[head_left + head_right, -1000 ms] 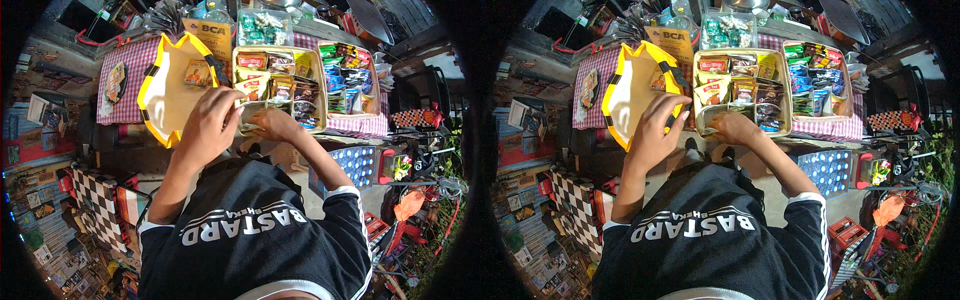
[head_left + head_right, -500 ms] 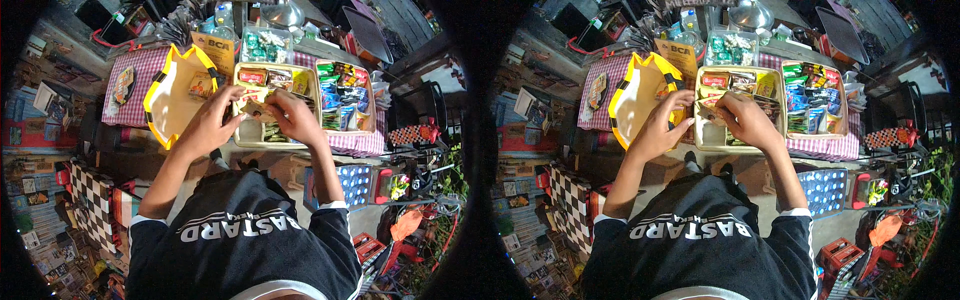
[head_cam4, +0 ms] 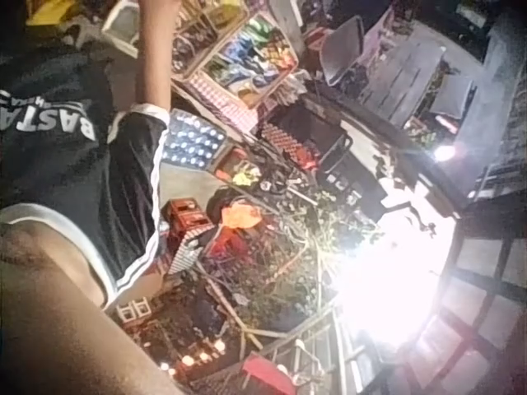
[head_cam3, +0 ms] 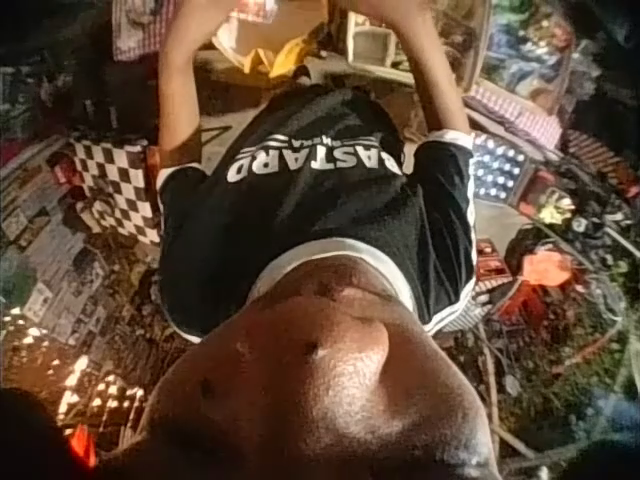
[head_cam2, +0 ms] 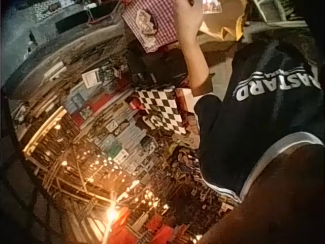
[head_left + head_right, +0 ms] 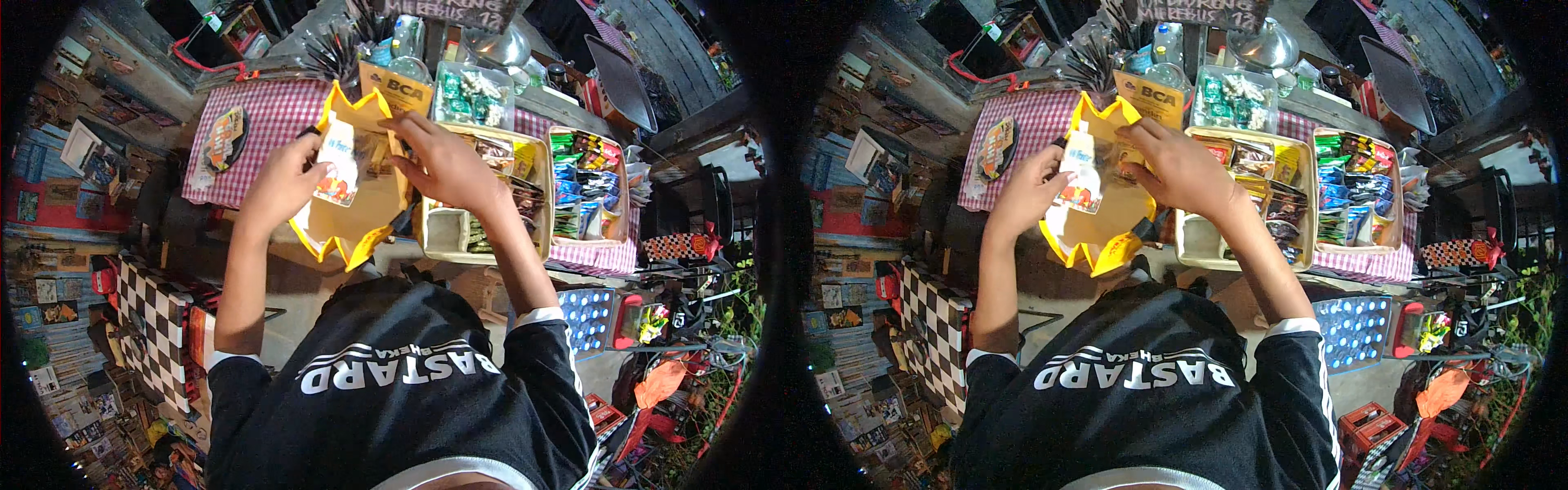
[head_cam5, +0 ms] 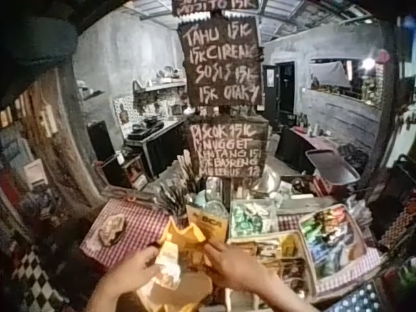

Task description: Organize and transfer various snack sachets from a plastic organizer bin into a yellow reusable shopping bag.

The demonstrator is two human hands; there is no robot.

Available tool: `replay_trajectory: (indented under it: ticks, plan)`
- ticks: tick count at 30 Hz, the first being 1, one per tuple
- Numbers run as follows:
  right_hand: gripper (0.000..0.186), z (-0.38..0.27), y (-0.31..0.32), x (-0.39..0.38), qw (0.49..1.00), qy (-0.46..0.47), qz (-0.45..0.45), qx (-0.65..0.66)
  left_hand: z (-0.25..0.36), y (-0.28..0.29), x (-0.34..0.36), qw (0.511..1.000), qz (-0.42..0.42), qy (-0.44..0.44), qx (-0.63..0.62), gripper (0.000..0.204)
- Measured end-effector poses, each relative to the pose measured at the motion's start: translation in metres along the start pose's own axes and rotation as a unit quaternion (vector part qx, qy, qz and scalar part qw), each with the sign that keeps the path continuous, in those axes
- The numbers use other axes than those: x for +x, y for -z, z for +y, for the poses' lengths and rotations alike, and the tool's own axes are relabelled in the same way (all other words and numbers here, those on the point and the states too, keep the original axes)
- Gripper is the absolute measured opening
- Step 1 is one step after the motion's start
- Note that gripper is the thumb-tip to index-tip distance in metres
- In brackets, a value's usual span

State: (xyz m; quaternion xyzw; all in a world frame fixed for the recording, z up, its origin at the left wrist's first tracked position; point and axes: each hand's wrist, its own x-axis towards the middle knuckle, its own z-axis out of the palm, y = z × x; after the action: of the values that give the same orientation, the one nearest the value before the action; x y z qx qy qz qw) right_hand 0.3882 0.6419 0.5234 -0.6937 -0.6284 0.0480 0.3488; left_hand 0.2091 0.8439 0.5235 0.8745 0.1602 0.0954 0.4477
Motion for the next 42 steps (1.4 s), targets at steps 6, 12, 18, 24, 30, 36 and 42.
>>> replay_trajectory:
  ticks: [6, 12, 18, 24, 30, 36, 42]
  plan:
    - [0.044, 0.004, -0.015, 0.005, 0.997, 0.048, -0.005, -0.063, -0.026, -0.034, 0.035, 0.961, -0.055, 0.051, 0.268, 0.033]
    - [0.046, -0.004, -0.015, 0.003, 0.996, 0.000, -0.037, -0.078, -0.109, -0.065, 0.096, 0.972, -0.155, 0.106, 0.144, 0.038]
    - [0.045, -0.010, -0.027, -0.001, 0.997, 0.007, -0.026, -0.071, -0.191, -0.105, 0.122, 0.944, -0.126, -0.012, 0.304, 0.036]
    - [0.046, -0.013, -0.031, 0.000, 0.996, 0.024, -0.042, -0.073, -0.246, -0.117, 0.131, 0.697, -0.190, -0.231, 0.652, 0.033]
    - [0.046, -0.014, -0.029, 0.004, 0.998, 0.009, -0.035, -0.057, -0.189, -0.114, 0.113, 0.971, 0.016, 0.174, 0.164, 0.024]
    - [0.047, -0.009, -0.033, 0.001, 0.996, 0.010, -0.031, -0.080, -0.166, -0.125, 0.101, 0.964, 0.138, 0.014, 0.229, 0.032]
    - [0.051, -0.010, -0.028, -0.001, 0.993, 0.007, -0.051, -0.102, -0.186, -0.127, 0.097, 0.911, 0.045, -0.096, 0.399, 0.030]
